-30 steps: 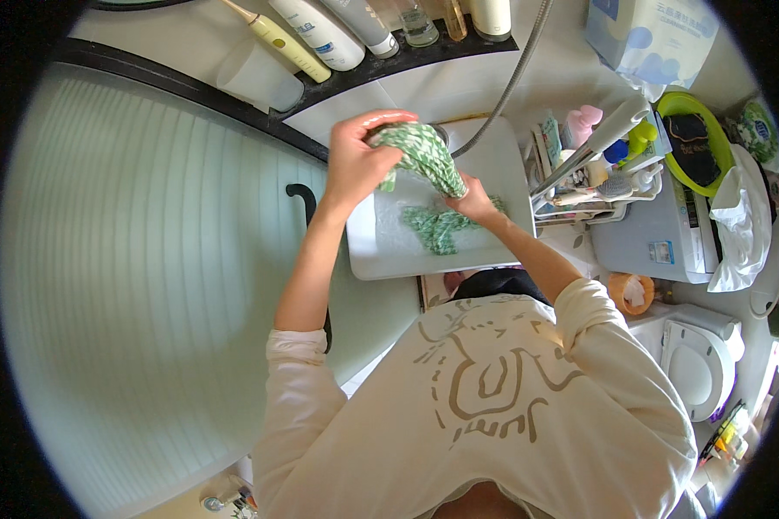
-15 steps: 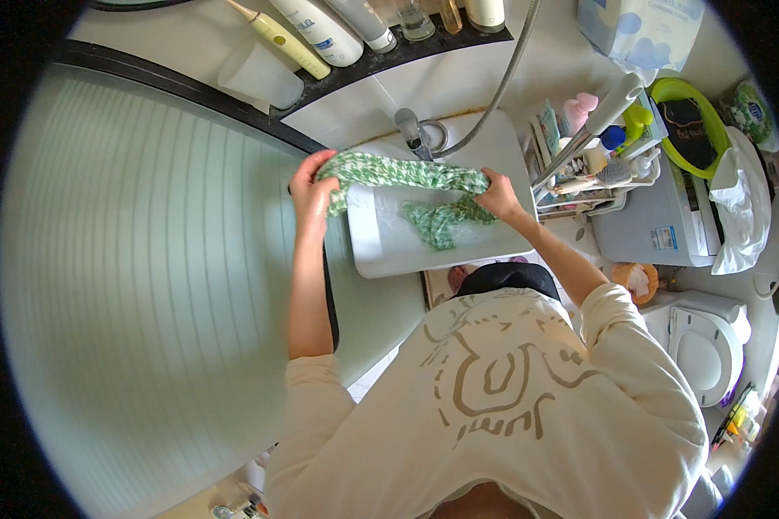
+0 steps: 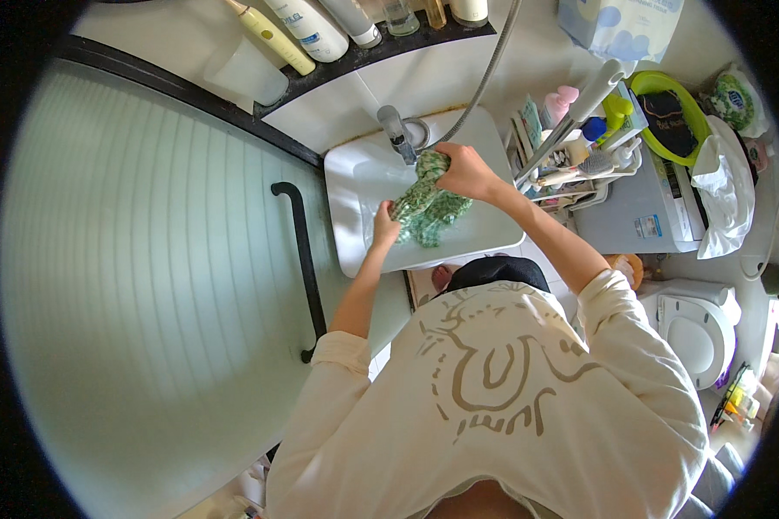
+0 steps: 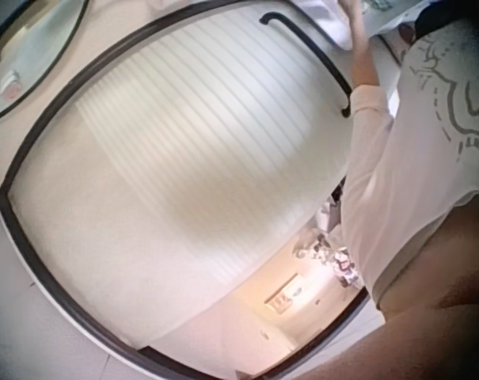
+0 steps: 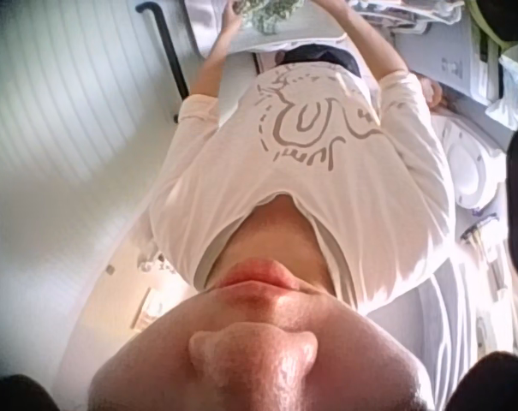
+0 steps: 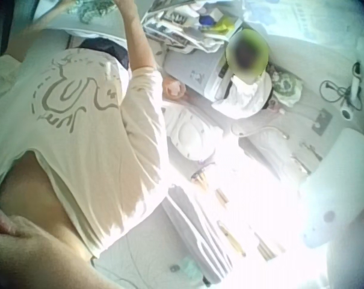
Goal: The person washes a green and white patterned cloth in a bathroom sink. They repeatedly wet, rub, and wring the cloth under running water, then rinse and wring it again before the clip ends.
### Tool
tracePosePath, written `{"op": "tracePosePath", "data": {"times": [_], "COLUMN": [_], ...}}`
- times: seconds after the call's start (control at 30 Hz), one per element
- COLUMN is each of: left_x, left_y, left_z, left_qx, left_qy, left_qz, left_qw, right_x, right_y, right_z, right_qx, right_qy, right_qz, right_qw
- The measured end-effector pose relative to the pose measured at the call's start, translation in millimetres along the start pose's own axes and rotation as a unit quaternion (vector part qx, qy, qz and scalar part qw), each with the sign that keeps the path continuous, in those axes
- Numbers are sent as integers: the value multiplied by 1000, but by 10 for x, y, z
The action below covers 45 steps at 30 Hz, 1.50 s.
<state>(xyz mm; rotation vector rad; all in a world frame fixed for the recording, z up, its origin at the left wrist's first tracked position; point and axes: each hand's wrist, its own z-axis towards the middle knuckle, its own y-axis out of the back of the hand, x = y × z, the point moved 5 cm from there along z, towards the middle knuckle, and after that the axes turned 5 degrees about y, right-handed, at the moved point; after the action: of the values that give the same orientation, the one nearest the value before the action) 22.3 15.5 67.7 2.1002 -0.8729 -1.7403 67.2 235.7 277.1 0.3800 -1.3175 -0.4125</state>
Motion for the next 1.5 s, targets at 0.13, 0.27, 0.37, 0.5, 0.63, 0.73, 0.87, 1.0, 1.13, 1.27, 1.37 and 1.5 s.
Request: {"op": "tracePosePath", "data": {"times": [0.13,0.27,0.37,0.5,0.63,0.73,0.87,1.0,1.13,1.27,1.37,1.5], "left_x": [-651,-1462,-1739,-1826,-1902,-2028,-2150,-2118,-2013,-1888,-1840,-1846], "left_y": [-230,129,270,354,433,552,641,747,884,838,770,756], "left_z": [-261,-516,-604,-568,-582,-595,-624,-609,-558,-533,-509,-510], "left_qx": [147,129,89,72,34,-12,-25,15,8,32,62,117], "left_qy": [-100,-219,-220,-206,-221,-251,-261,-210,-179,-156,-138,-130], "left_qz": [-193,-230,-134,-77,-95,-23,-36,-165,-184,-192,-239,-277], "left_qw": [965,939,962,973,970,968,964,964,966,968,959,945], "right_x": [130,192,98,-25,-104,-203,-521,-510,-320,159,474,752], "right_y": [-166,-286,-321,-288,-331,-411,-596,-559,-303,-121,-76,-70], "right_z": [33,17,18,-6,-167,-220,-207,-110,44,182,274,331], "right_qx": [105,156,178,114,-8,-135,-60,-58,-46,-87,-64,-51], "right_qy": [15,66,43,38,62,95,-14,8,-38,23,40,48], "right_qz": [-40,-76,-92,-56,29,109,63,104,161,209,142,178], "right_qw": [994,983,979,991,998,980,996,993,985,974,987,982]}}
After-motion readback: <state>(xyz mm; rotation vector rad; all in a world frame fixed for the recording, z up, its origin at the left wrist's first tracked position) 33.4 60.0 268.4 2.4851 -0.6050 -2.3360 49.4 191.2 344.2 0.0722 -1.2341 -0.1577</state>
